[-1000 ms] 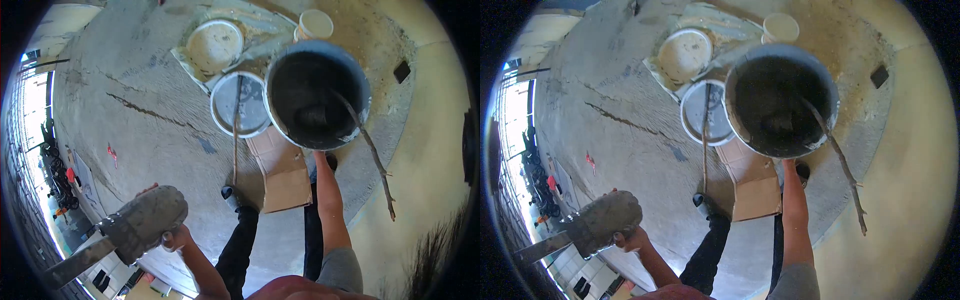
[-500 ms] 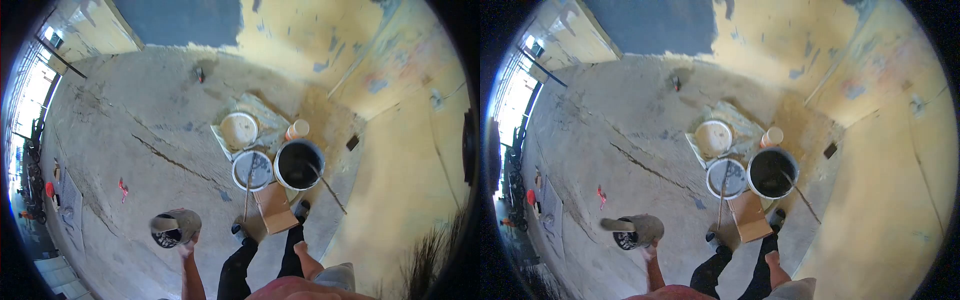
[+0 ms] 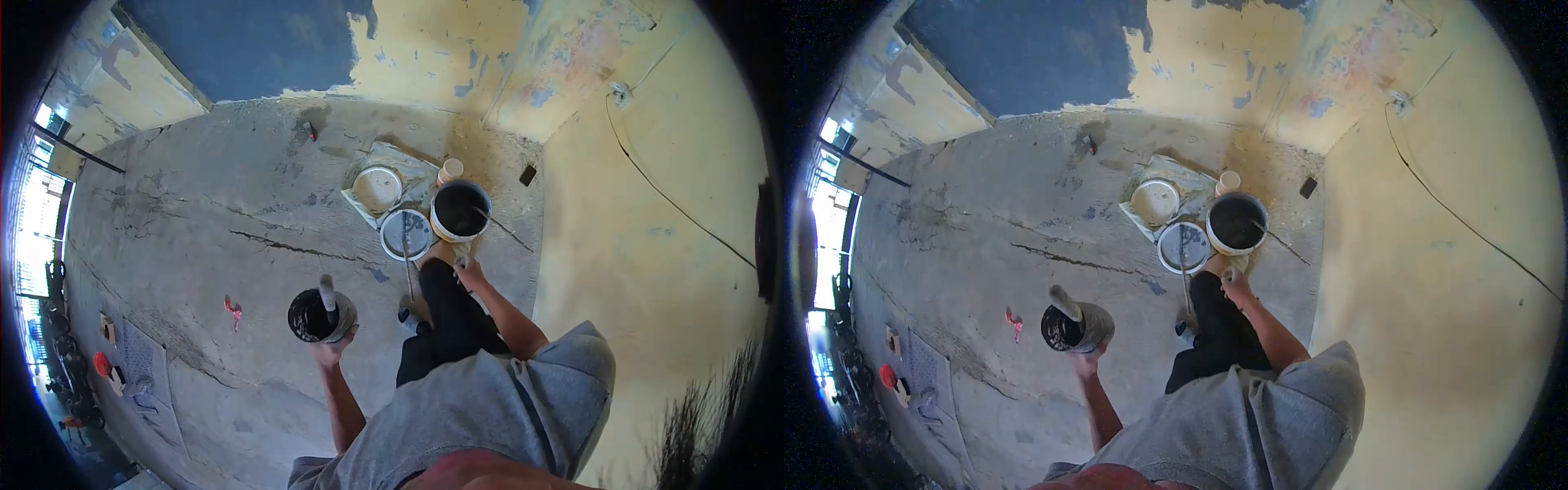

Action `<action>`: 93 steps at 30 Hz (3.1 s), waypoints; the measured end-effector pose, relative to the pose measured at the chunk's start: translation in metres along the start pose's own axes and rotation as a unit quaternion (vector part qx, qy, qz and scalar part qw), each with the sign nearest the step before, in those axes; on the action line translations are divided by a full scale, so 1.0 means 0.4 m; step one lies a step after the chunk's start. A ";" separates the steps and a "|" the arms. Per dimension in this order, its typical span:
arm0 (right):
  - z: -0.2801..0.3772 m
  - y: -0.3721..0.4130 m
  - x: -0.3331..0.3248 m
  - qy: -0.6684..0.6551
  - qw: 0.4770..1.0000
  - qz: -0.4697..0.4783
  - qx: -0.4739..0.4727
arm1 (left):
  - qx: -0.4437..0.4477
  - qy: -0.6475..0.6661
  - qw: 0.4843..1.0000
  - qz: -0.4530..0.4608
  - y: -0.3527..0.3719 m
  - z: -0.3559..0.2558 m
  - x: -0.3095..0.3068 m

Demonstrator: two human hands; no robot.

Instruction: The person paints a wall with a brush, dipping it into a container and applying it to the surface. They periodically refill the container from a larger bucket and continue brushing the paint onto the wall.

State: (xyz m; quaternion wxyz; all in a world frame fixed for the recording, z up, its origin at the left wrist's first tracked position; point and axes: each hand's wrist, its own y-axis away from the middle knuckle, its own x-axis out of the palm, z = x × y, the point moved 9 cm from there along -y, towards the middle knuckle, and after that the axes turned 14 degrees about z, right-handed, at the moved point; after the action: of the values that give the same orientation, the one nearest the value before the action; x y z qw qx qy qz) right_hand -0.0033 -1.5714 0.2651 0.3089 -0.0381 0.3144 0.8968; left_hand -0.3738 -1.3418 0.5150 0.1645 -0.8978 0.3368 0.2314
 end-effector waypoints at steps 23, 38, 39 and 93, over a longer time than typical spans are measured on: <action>1.491 -0.012 0.358 0.152 0.840 0.354 -0.383 | 0.036 0.195 0.970 0.139 -0.815 0.070 -0.215; 1.918 -0.259 0.530 0.194 0.811 0.324 -0.448 | 0.121 0.089 0.989 0.009 -1.294 0.165 -0.489; 1.936 -0.283 0.527 0.189 0.806 0.299 -0.475 | 0.126 0.094 0.987 0.015 -1.330 0.177 -0.492; 2.002 -0.713 0.168 -0.282 0.831 -0.381 -0.291 | 0.336 0.123 0.878 0.319 -2.517 0.140 -0.139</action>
State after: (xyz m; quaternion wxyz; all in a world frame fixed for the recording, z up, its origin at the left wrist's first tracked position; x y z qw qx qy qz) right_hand 0.2082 -0.8907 0.7336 0.6756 0.0116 -0.1017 0.7301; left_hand 0.2577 -0.5631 0.6378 0.3304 -0.6536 0.6801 0.0326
